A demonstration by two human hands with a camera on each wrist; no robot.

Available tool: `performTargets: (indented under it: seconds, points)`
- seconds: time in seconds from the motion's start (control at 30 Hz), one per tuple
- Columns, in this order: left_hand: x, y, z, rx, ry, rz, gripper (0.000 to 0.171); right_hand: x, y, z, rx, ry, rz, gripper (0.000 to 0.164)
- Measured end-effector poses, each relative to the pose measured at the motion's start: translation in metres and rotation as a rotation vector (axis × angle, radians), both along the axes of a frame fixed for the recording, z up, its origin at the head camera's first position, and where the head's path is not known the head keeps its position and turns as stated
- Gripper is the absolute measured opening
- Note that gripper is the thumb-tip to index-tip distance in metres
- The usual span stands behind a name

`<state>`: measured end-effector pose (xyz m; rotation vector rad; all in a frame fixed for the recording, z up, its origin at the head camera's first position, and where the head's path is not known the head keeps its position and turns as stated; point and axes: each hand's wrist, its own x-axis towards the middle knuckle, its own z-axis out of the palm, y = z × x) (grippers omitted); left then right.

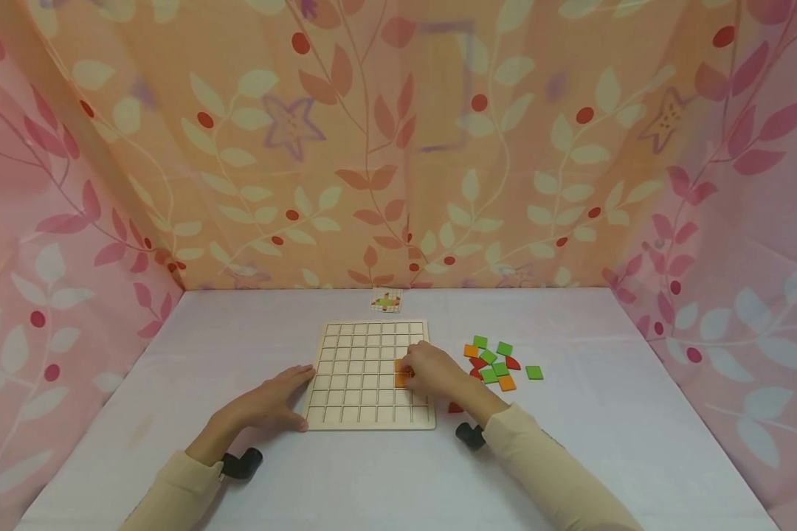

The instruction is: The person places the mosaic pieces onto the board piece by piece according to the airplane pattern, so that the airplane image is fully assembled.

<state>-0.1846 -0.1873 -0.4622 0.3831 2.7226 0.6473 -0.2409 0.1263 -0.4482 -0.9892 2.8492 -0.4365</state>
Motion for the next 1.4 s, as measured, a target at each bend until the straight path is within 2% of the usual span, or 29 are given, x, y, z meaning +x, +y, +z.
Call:
performTargets:
  seconds: [0.17, 0.27, 0.4, 0.6, 0.87, 1.1, 1.4]
  points:
    - [0.001, 0.000, 0.001, 0.000, -0.001, 0.001, 0.096, -0.005, 0.011, 0.003, -0.012, -0.037, -0.042, 0.016]
    - [0.001, 0.000, 0.002, -0.003, -0.002, 0.000, 0.096, -0.007, 0.018, 0.006, -0.051, -0.092, -0.093, 0.018]
    - [0.002, -0.001, 0.003, -0.002, -0.003, -0.003, 0.096, -0.011, 0.031, 0.010, -0.105, -0.130, -0.121, 0.022]
    - [0.002, -0.002, 0.002, -0.004, 0.000, -0.011, 0.095, -0.020, 0.053, 0.014, -0.143, -0.144, -0.141, 0.029]
    - [0.000, -0.001, 0.002, -0.003, -0.002, -0.015, 0.095, -0.036, 0.077, 0.015, -0.159, -0.141, -0.188, 0.031]
    - [0.002, -0.003, 0.005, 0.010, 0.002, -0.027, 0.095, -0.048, 0.097, 0.009, -0.153, -0.185, -0.257, 0.033]
    - [0.002, -0.003, 0.004, 0.016, 0.002, -0.023, 0.096, -0.062, 0.116, -0.003, -0.128, -0.186, -0.285, 0.033]
